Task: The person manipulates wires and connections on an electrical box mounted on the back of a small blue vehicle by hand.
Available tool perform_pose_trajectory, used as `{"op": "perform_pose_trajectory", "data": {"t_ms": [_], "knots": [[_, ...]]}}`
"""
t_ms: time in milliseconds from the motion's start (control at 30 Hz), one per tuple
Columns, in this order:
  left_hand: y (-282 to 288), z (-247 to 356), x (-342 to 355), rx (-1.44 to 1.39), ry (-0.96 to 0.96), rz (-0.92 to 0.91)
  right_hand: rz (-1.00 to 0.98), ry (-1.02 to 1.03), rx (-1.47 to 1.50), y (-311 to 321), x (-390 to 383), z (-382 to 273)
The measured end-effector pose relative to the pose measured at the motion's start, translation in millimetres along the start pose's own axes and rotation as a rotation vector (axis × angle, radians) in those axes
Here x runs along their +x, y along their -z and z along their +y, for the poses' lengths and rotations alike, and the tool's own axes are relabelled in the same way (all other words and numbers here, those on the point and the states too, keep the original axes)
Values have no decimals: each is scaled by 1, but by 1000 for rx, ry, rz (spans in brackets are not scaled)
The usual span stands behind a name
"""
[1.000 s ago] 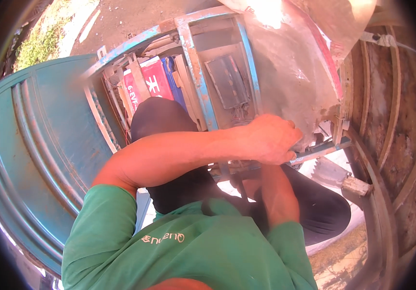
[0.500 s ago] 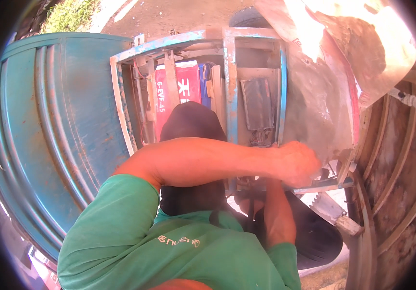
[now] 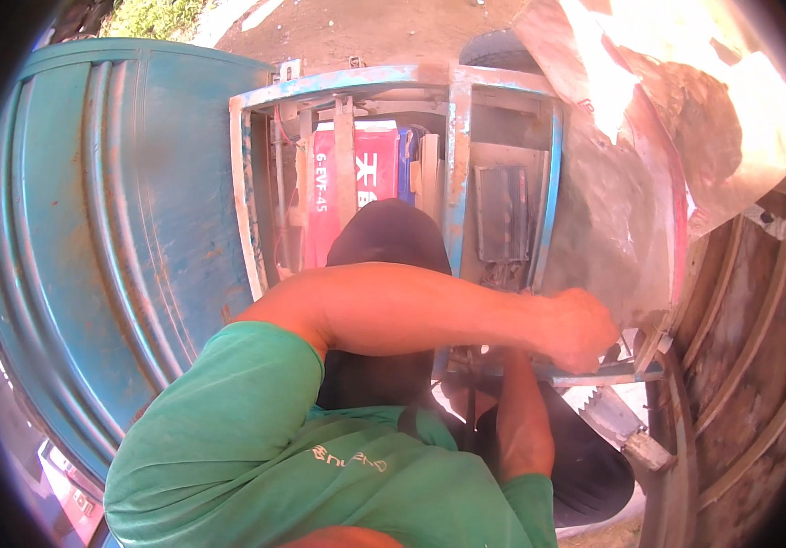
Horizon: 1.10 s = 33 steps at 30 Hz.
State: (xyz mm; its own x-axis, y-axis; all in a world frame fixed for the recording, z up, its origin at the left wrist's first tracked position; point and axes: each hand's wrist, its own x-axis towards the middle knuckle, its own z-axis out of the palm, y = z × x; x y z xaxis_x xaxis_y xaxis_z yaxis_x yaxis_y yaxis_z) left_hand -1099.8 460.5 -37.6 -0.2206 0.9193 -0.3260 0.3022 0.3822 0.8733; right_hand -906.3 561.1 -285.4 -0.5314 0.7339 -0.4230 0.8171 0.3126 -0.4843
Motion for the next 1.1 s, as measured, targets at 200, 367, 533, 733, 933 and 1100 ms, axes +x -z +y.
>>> {"op": "perform_pose_trajectory", "data": {"t_ms": [200, 367, 533, 733, 933, 1100], "knots": [[-2, 4, 5, 38, -48, 66, -17, 22, -8, -1, -3, 0], [4, 12, 5, 54, -80, 95, -17, 43, -26, 3, -3, 5], [0, 16, 15, 13, -169, 172, -2, 54, -39, 14, 2, 13], [-9, 16, 49, -66, -166, 165, -21, 77, -87, 23, 3, 20], [-2, 26, 31, 33, -179, 202, -12, 76, -129, 37, 0, 30], [-14, 17, 18, -8, -174, 423, -47, 94, -151, 26, -12, 31]]}}
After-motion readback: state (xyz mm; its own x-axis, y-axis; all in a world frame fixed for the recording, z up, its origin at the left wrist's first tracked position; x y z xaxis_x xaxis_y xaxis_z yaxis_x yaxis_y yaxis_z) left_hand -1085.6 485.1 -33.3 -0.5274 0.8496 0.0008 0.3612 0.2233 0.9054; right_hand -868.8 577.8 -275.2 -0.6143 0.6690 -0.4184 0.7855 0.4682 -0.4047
